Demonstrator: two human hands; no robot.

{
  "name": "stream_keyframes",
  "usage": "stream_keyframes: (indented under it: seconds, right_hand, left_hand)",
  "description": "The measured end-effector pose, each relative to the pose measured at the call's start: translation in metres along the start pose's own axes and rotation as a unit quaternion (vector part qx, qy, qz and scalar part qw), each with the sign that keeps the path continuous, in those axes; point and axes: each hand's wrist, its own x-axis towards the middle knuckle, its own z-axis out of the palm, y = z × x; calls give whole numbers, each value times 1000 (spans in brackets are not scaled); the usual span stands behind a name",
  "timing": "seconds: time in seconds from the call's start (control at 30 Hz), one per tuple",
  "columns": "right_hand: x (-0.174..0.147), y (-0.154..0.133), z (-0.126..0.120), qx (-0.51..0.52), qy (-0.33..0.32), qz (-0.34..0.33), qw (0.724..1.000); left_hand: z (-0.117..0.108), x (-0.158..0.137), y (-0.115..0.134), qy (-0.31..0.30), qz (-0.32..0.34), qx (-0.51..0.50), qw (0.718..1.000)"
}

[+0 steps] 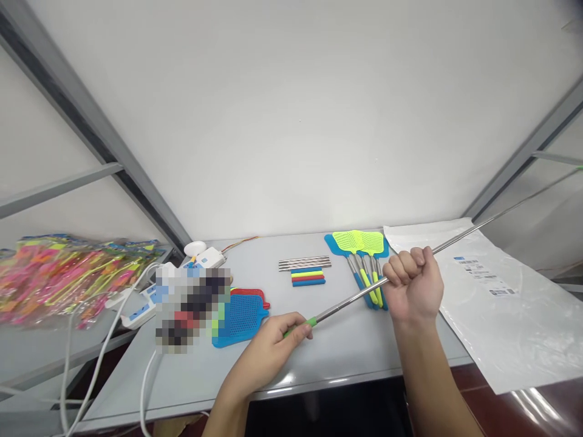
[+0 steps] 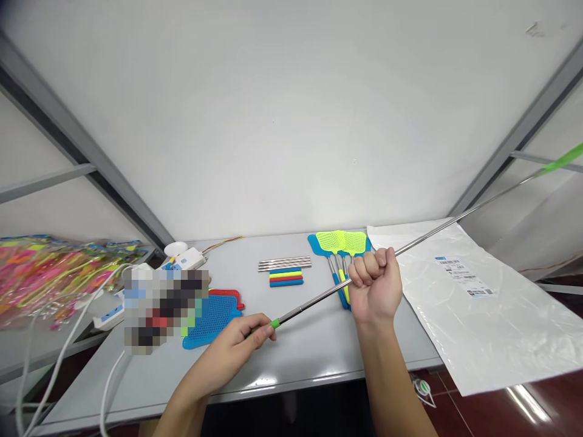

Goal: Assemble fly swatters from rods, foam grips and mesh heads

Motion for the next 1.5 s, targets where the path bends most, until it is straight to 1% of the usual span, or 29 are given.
stream_keyframes:
  seconds: [0.03,0.1,0.17,0.23,0.33,0.4,0.5,0.57,0.67,0.73,0.8,0.87,0.97,1.07,1.13,1.2,1.27,1.3,1.33,1.37,1.43,1.5]
  right_hand:
    - [-2,2,3,-1,4,-8,1000]
    - [-8,8,11,-7,3,2,1000]
    - [-18,18,20,-14,-2,30,999]
    - [-32,31,27,-21,-12,60,998]
    - [-50,49,31,-26,-43,86,995]
    - [-54,54,29,-42,-72,103,991]
    - [-42,47,20,-81,-114,159,977]
    - [-24,33,14,-64,-109,177,976]
    - [2,12,10,12,-55,141,988]
    - [9,7,12,11,-33,98,995]
    - [3,12,16,-21,-27,52,998]
    - [-11,21,21,-65,-42,32,996]
    - [-36,33,26,-127,-85,40,987]
    - [-53,40,27,-153,-106,58,981]
    - [-56,42,25,-162,-115,75,977]
    - [-51,41,21,-173,-120,108,972]
    - [-38,32,12,-156,-98,155,971]
    - [-28,25,7,-131,-75,174,973]
    - [-17,17,1,-93,-41,179,979]
    - [-6,8,-6,-46,-12,176,983]
    - [14,-9,-17,29,8,131,991]
    - [25,-18,-21,28,22,79,996]
  left_hand:
    - [0,1,-1,0,3,-9,1000]
    - [5,4,-2,-5,0,-43,999]
    - [14,7,-3,-11,-9,-103,995]
    - [25,10,-5,-21,-19,-176,984]
    - [34,11,-9,-35,-27,-254,966]
    - [31,9,-13,-35,-27,-270,962]
    - [16,3,-18,-17,-26,-232,972]
    - [6,-1,-20,-7,-30,-177,984]
    - [-2,-6,-20,2,-29,-104,994]
    - [-3,-7,-18,15,-14,-73,997]
    - [-3,-9,-16,28,-2,-58,998]
    - [-4,-12,-14,33,-7,-54,998]
    - [-11,-19,-12,30,-28,-52,998]
    - [-21,-27,-14,41,-38,-36,998]
    - [-27,-30,-15,50,-40,-16,998]
    - [-32,-33,-15,52,-37,3,998]
    - [-36,-34,-17,51,-28,20,998]
    - [-38,-35,-18,49,-23,27,998]
    - [-40,-35,-20,50,-21,34,998]
    - [-42,-36,-22,50,-21,39,998]
    - [-44,-37,-27,50,-24,44,997]
    - [-46,-37,-31,49,-29,45,997]
